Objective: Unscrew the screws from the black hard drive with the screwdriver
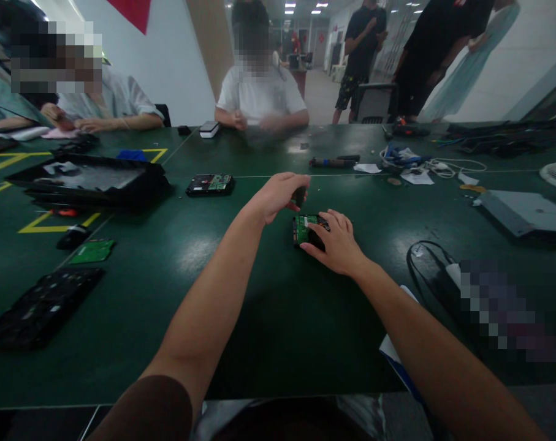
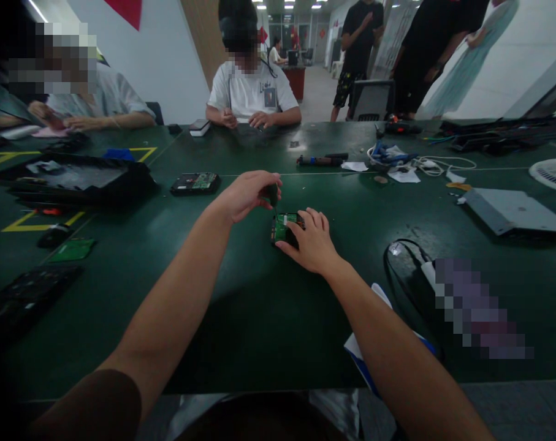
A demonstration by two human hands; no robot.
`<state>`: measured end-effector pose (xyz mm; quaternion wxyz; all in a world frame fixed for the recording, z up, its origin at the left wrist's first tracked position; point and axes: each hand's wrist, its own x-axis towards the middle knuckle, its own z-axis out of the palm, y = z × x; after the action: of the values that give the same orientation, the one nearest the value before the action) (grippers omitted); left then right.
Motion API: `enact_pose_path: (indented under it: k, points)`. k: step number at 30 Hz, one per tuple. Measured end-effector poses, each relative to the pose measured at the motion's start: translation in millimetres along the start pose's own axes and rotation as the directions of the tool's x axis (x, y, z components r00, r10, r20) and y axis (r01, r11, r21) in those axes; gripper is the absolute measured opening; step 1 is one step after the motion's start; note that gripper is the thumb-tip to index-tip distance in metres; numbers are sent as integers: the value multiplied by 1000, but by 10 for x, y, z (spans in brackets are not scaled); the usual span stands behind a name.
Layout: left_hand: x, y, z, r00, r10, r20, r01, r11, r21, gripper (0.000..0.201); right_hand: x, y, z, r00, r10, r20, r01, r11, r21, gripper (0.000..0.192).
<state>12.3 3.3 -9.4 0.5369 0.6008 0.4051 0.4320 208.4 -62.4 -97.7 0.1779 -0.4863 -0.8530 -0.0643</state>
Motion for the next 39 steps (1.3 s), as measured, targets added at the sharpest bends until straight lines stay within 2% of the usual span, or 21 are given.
enact_pose_path:
  k: [7,12,14,23,29,35,39]
  points:
    - [-12,14,15,999,-36,-3,35,988,-152,19,-10,32,41,1000,-15,21,15,1000,-10,64]
    - [-4,14,15,998,8,-58,-14,995,-98,14,-14,40,57,1000,-15,17,15,1000,-9,61]
    - [-8,10,6,999,11,-48,-15,997,-81,17,-15,47,54,1000,-14,11,14,1000,-4,58]
    - [33,-37,0,995,-93,-23,84,963,-255,22,-24,72,66,1000,-2,2,2,1000,5,54]
    - [37,-37,-7,998,-24,-64,14,989,-150,21,-23,64,71,1000,-6,24,6,1000,13,55]
    - [-1,-7,-12,999,-21,-32,18,994,-105,24,-1,70,82,997,-32,66,29,999,42,57]
    - [20,-17,-10,989,-53,-139,32,988,-149,22,13,83,94,994,-38,103,30,997,73,61]
